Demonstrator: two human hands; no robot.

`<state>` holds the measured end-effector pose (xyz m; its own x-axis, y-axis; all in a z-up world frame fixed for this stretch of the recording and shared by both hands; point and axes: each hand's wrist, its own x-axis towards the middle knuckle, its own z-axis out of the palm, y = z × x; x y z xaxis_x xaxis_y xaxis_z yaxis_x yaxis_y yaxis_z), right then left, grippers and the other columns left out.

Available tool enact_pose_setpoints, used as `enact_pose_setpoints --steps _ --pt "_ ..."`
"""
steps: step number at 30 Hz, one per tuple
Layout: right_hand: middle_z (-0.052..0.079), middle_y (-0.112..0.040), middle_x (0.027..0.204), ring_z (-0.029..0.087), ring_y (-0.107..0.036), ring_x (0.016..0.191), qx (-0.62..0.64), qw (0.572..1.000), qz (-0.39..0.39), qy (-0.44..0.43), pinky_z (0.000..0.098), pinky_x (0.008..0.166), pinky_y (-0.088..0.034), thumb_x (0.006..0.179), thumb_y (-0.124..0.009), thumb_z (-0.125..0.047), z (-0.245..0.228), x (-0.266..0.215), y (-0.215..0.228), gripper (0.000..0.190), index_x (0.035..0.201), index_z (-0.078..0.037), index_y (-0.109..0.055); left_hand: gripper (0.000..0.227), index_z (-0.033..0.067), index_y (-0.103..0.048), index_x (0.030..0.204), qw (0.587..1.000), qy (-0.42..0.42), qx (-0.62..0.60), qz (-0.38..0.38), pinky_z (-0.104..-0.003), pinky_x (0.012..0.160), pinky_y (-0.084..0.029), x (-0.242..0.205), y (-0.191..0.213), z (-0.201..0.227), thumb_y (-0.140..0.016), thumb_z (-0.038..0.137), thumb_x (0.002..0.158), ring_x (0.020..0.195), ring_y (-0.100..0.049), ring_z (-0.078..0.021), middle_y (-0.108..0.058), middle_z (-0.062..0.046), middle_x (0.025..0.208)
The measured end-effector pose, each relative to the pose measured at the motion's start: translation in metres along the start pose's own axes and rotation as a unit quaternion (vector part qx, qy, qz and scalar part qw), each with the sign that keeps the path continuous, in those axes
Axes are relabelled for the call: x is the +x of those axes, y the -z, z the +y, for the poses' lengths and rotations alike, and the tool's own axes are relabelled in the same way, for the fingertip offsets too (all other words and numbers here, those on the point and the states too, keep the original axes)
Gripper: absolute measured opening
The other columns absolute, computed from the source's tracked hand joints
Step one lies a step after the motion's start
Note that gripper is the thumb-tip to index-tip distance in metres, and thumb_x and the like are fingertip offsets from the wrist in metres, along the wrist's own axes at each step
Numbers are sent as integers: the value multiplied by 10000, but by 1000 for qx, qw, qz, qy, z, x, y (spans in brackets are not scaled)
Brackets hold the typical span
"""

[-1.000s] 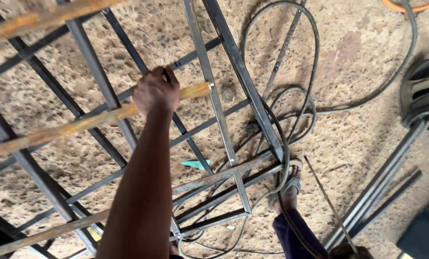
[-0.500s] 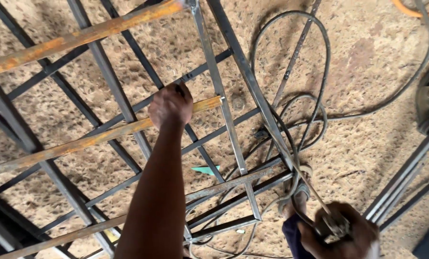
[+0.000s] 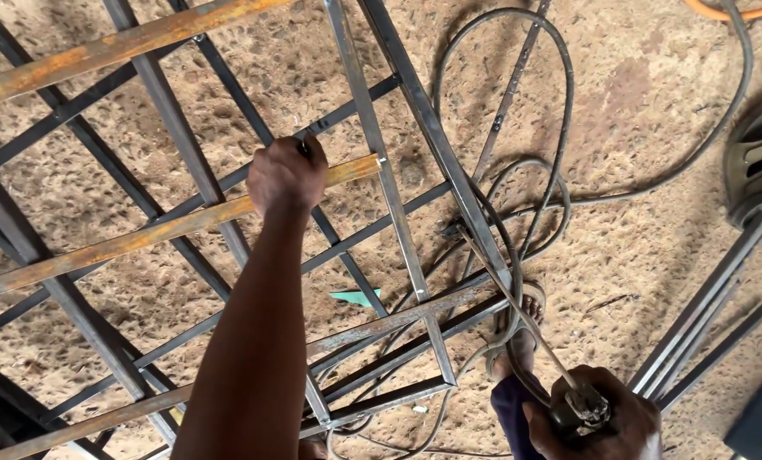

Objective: Welding and hammering metal strips onto a rectangular lattice frame.

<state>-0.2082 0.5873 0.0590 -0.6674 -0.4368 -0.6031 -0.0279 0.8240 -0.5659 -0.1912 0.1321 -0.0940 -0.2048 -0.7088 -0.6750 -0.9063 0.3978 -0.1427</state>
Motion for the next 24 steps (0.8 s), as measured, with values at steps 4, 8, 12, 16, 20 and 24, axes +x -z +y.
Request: enact_pose_setpoints --steps 4,8,12,16,20,24 --pt "26 -646 533 167 -690 484 -11 1000 -5 -11 360 484 -589 641 -891 -413 -15 9 6 409 786 -91 -684 585 136 -637 680 1000 7 -17 20 -327 396 -469 1 1 -1 -413 527 1053 431 -500 -121 -580 -51 566" --pt "32 -654 535 172 -697 488 20 1000 15 -7 355 467 -613 606 -874 -365 -23 14 10 391 777 -75 -674 575 132 -649 686 1000 7 -19 19 -312 375 -458 2 0 -1 -429 519 1049 417 -504 -116 -574 -53 550" --pt "7 -665 587 142 -704 534 52 998 23 12 313 518 -619 633 -874 -328 -8 12 1 362 820 -84 -681 562 129 -654 708 999 6 -30 27 -306 365 -469 6 -6 -6 -410 495 1058 410 -524 -115 -584 -55 559" --pt "28 -670 636 120 -700 556 -23 963 86 255 252 506 -560 769 -832 -261 -29 47 -12 185 859 -180 -693 480 159 -660 838 993 -43 -14 105 -293 349 -397 14 -16 -13 -359 445 1081 419 -490 -114 -584 -45 604" --pt "15 -680 608 46 -677 453 79 964 42 249 201 387 -474 830 -776 -265 -60 97 -27 259 927 -44 -683 413 170 -596 1045 998 -22 -8 50 -280 346 -357 3 0 -4 -297 453 1078 420 -470 -113 -587 -44 640" --pt "73 -688 676 60 -626 440 10 950 47 308 206 365 -452 894 -733 -241 -77 134 -40 259 965 -3 -660 405 202 -610 1071 998 -29 -7 58 -292 411 -341 10 -8 -5 -284 443 1089 477 -433 -111 -573 -20 664"
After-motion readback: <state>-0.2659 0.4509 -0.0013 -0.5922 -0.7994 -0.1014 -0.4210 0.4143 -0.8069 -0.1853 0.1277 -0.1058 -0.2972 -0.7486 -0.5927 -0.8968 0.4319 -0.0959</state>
